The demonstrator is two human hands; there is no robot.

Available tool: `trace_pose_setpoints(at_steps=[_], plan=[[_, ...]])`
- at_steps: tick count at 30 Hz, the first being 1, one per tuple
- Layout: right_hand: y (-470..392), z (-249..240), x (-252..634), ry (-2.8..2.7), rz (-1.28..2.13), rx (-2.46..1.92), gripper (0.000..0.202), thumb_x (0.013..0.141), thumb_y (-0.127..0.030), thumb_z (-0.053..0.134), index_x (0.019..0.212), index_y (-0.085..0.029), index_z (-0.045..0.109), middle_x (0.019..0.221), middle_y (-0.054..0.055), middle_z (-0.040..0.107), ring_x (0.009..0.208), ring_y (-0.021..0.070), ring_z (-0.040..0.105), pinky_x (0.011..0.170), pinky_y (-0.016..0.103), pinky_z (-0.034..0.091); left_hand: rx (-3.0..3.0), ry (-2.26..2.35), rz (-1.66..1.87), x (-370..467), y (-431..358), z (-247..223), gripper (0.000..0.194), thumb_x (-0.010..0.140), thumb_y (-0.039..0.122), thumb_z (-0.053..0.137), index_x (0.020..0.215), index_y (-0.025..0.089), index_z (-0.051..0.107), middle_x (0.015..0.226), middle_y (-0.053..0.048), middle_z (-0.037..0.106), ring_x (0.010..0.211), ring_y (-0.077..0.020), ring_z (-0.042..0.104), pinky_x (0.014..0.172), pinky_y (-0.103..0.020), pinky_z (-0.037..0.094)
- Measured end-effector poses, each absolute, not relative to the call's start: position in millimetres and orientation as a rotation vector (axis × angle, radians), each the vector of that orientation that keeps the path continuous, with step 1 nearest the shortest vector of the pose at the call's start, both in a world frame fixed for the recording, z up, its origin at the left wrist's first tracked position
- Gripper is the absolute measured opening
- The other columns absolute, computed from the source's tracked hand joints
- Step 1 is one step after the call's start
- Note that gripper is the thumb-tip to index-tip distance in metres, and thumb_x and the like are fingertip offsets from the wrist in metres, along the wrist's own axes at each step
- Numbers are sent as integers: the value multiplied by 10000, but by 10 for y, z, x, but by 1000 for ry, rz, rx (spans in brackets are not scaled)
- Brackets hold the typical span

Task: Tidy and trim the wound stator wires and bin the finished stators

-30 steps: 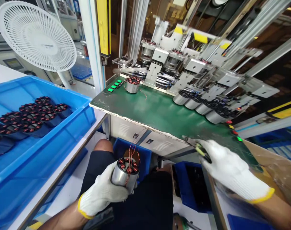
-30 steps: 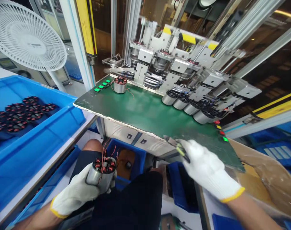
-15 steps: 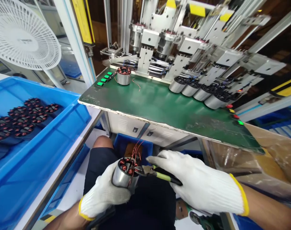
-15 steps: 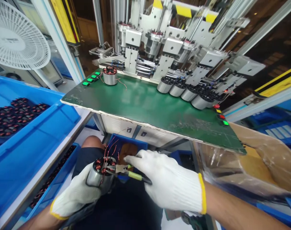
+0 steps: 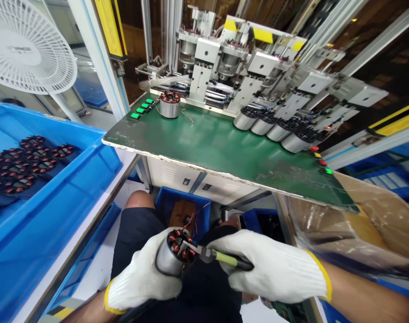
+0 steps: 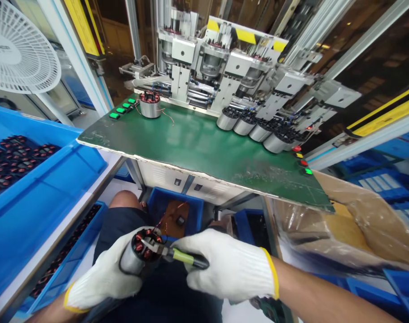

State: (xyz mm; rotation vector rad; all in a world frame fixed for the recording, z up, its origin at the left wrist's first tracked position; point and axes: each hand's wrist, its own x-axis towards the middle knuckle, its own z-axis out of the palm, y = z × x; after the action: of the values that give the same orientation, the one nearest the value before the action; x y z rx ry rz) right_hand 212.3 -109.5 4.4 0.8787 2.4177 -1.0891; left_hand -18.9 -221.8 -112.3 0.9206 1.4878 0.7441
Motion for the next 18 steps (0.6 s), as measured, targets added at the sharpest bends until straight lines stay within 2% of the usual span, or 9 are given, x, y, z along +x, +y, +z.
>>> trace_pose_setpoints(at_steps=[2,4,6,9,12,18], plan=[[-1109,34,2195,2507,-958,1000,606,714,-111,534,1289,-303,544,1024,2,649,840,192,629,742,259,494,993,1506,727,-202,-2232,-1099,853,460,117,692,1288,252,536,1183,-40,663,1060,-312,623,860,-326,522],[-1123,-12,2279,2624,-691,1113,727,695,-103,523,1383,-328,444,1224,46,572,989,248,598,818,334,494,1057,1540,779,-198,-2253,-1061,866,456,110,680,1290,271,511,1230,-28,636,1105,-305,602,943,-335,487],[-1140,-73,2344,2647,-482,1154,772,704,-108,506,1428,-344,378,1310,75,507,1021,279,583,810,385,502,1114,1603,886,-171,-2277,-1020,853,440,92,660,1259,278,508,1237,-15,626,1118,-291,594,1016,-338,436],[-1172,-126,2363,2648,-356,1125,798,705,-111,497,1452,-343,341,1325,97,485,1012,293,579,768,401,514,1164,1702,1018,-115,-2300,-968,802,434,86,628,1205,276,516,1187,-8,638,1074,-271,610,1041,-341,412],[-1202,-108,2310,2641,-333,1082,839,672,-103,512,1456,-341,334,1320,105,479,1022,310,567,740,407,520,1173,1723,1069,-82,-2303,-947,788,426,88,613,1187,272,525,1136,-18,653,1025,-270,623,1003,-349,444],[-1179,-64,2198,2613,-359,1076,873,643,-107,524,1454,-361,324,1336,92,445,1045,322,542,730,409,513,1240,1746,1015,-120,-2316,-1020,795,453,123,606,1221,289,485,1143,-12,649,1009,-254,633,980,-367,484]])
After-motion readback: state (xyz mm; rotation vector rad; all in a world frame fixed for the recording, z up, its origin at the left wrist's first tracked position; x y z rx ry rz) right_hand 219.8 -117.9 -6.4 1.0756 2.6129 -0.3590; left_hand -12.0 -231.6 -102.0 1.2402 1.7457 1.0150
